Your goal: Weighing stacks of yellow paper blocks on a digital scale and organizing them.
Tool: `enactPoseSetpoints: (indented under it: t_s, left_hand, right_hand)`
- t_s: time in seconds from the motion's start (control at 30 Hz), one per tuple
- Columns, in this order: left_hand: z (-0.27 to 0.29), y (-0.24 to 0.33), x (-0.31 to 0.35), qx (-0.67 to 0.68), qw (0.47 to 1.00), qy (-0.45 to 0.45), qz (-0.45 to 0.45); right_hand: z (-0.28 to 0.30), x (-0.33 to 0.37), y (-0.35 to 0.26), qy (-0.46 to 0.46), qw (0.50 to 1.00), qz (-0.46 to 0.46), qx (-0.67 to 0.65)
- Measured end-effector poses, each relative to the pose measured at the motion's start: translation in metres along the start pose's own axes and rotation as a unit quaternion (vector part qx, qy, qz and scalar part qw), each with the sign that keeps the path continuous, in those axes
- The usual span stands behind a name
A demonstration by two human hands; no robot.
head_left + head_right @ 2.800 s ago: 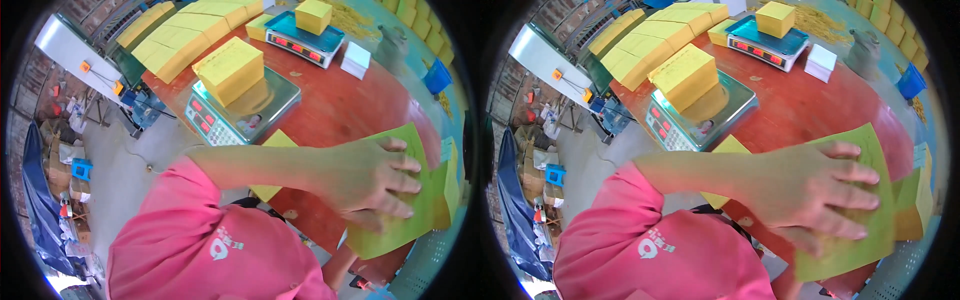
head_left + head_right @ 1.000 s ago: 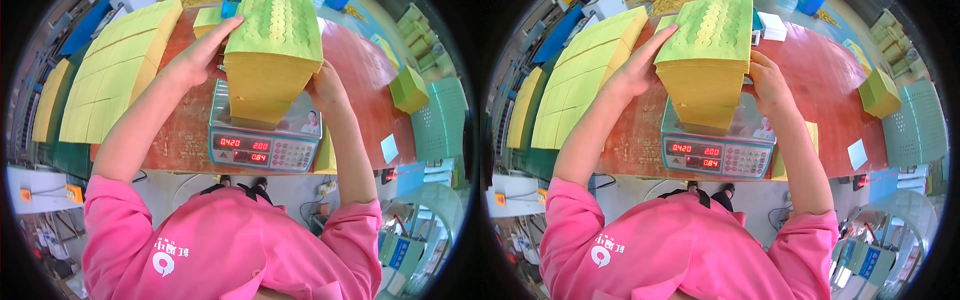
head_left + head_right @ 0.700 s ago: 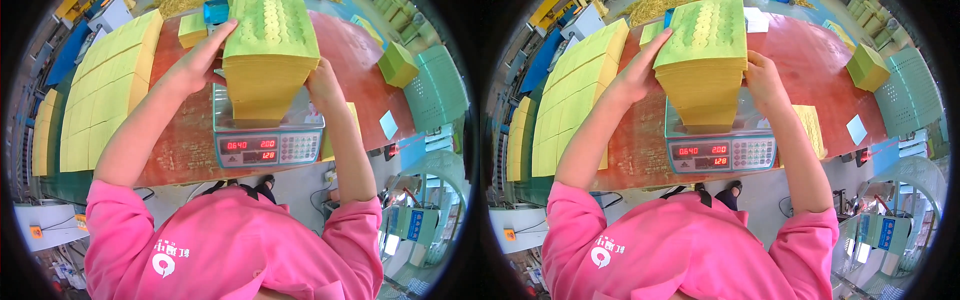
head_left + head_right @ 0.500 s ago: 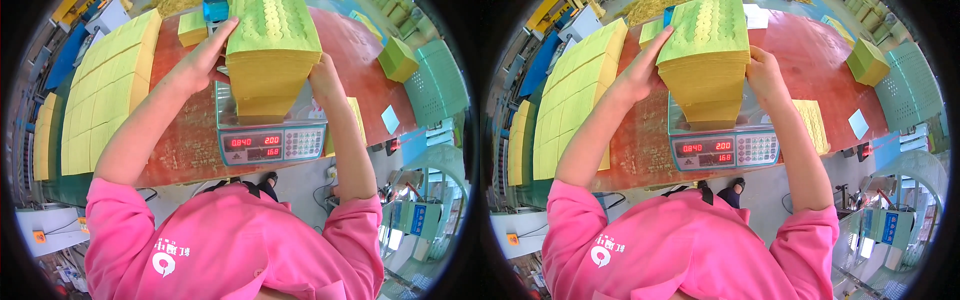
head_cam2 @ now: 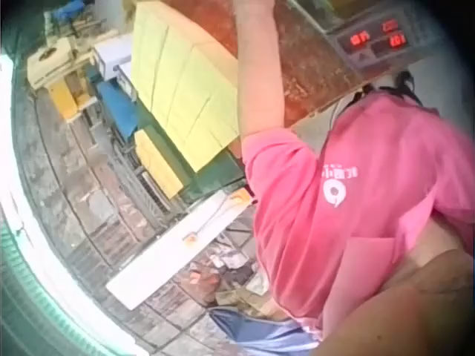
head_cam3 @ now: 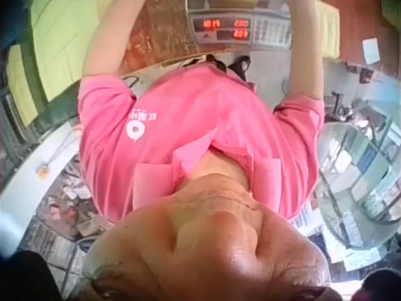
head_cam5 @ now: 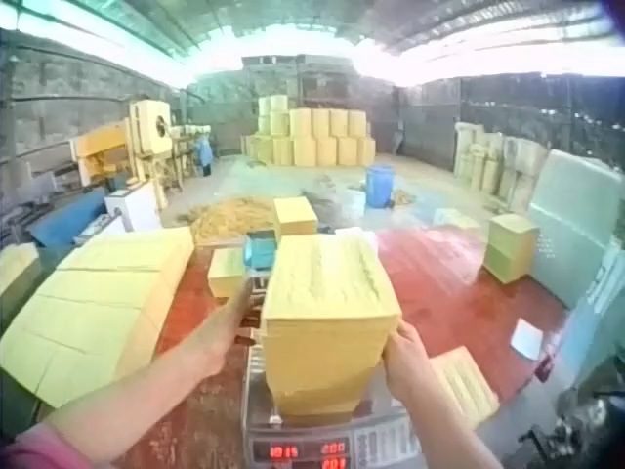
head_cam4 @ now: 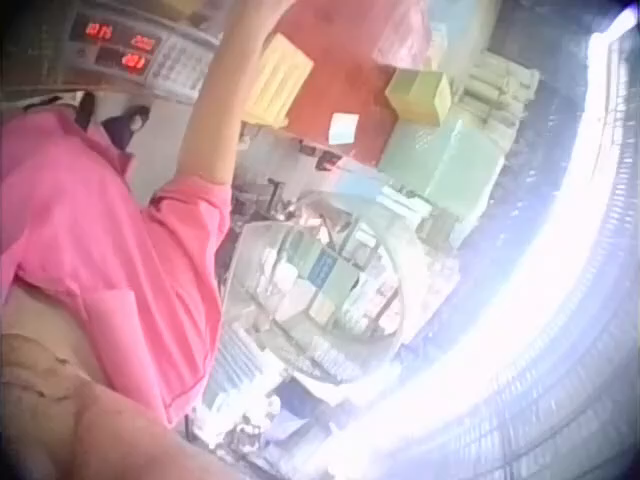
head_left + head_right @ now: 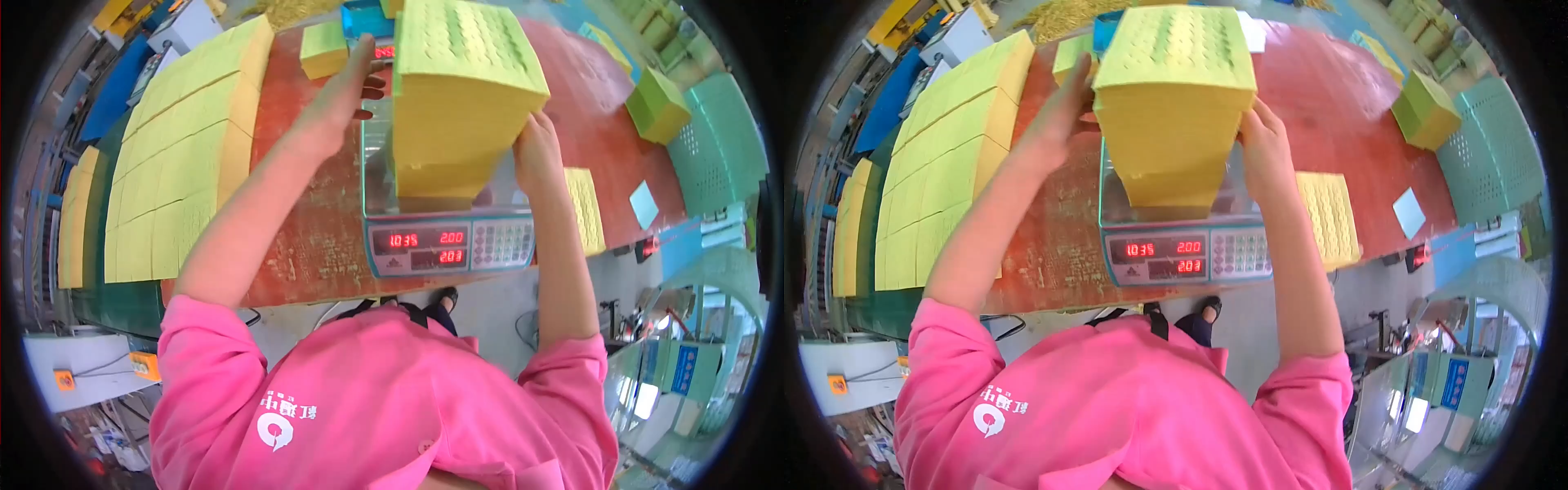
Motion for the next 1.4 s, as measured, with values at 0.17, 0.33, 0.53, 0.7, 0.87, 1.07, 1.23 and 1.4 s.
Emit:
enactPoseSetpoints:
  t_s: [0.17, 0.33, 0.53, 0.7, 0.87, 1.07, 1.23, 1.4]
  left_hand:
    - [-0.012, -0.056, -0.050, 0.188, 0.982, 0.017, 0.021]
    - [-0.071, -0.030, -0.041, 0.312, 0.950, -0.023, -0.006]
    - [-0.061, -0.022, -0.016, 0.287, 0.957, 0.026, 0.043]
    - [-0.055, -0.045, -0.043, 0.320, 0.946, -0.029, 0.044]
    - [-0.020, -0.060, -0.025, 0.335, 0.942, -0.023, -0.013]
    - [0.072, -0.079, 0.054, 0.147, 0.967, 0.207, -0.032]
    - [0.077, -0.073, 0.074, 0.146, 0.959, 0.244, -0.019]
    - [0.071, -0.059, 0.077, 0.135, 0.960, 0.244, -0.040]
  right_hand:
    - [0.029, -0.017, 0.043, 0.136, 0.973, -0.074, -0.173]
    - [0.021, -0.009, 0.045, 0.109, 0.967, -0.106, -0.205]
    - [0.010, -0.013, 0.045, 0.069, 0.978, -0.095, -0.170]
    - [0.000, -0.023, 0.038, 0.107, 0.977, -0.100, -0.155]
    - [0.018, -0.030, 0.036, 0.141, 0.975, -0.087, -0.149]
    - [0.043, 0.004, -0.029, 0.011, 0.990, 0.064, -0.127]
    - [0.039, 0.016, -0.044, 0.002, 0.989, 0.083, -0.125]
    - [0.037, 0.012, -0.041, -0.018, 0.987, 0.072, -0.143]
Point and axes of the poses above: each hand's wrist, its own x-axis away from the middle knuckle, its own z-axis out of the back of the hand, y = z × x, the point moved 7 cm from there along -x, towards the middle knuckle, and after that the axes turned 13 degrees about -x, right-handed, at the moved point
